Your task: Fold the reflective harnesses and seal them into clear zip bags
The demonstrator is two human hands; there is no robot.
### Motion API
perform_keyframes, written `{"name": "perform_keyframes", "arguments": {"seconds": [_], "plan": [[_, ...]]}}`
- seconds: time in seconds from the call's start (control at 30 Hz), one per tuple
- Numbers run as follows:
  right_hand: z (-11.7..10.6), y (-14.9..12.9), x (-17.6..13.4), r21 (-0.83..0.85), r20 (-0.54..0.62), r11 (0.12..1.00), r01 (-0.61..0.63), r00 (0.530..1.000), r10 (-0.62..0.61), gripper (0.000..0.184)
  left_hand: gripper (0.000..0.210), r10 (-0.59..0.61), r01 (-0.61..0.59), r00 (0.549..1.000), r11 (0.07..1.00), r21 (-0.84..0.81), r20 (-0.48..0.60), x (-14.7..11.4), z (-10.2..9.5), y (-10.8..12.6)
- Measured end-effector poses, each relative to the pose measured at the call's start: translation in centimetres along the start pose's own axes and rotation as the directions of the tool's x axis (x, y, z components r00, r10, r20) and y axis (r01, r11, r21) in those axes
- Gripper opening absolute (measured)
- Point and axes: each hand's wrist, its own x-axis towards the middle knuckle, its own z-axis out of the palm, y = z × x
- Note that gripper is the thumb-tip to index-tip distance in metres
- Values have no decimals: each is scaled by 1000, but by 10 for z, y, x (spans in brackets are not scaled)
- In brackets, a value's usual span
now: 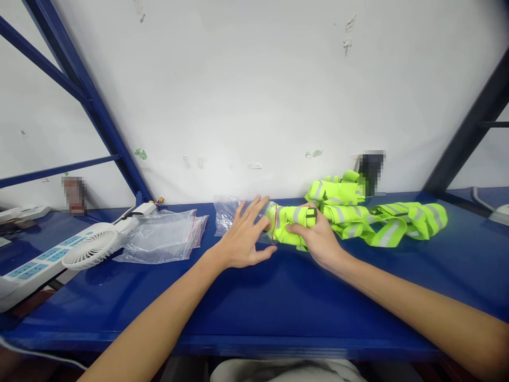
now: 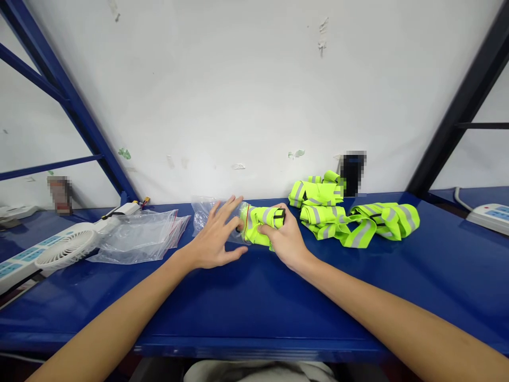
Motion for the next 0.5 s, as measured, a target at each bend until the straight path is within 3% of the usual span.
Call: {"name": "perform_keyframes", "arguments": {"seconds": [0.07, 0.2, 0.37, 0.5], "plan": [[1, -2, 1, 118, -12, 989, -87, 996, 90, 41, 52, 19, -20, 999, 1000, 21, 39, -2, 3, -7], [3, -7, 1, 269, 51, 933, -241, 970, 236, 49, 65, -15, 17, 999, 998, 62, -30, -1, 14, -14], [3, -3, 0, 218, 93, 950, -224, 974, 208, 44, 101, -26, 28, 998, 999, 29, -61, 1, 16, -10], [3, 4, 0, 151, 102, 981, -124, 989, 110, 41, 101, -45, 46, 997, 999, 7, -67, 1, 15, -7]]}}
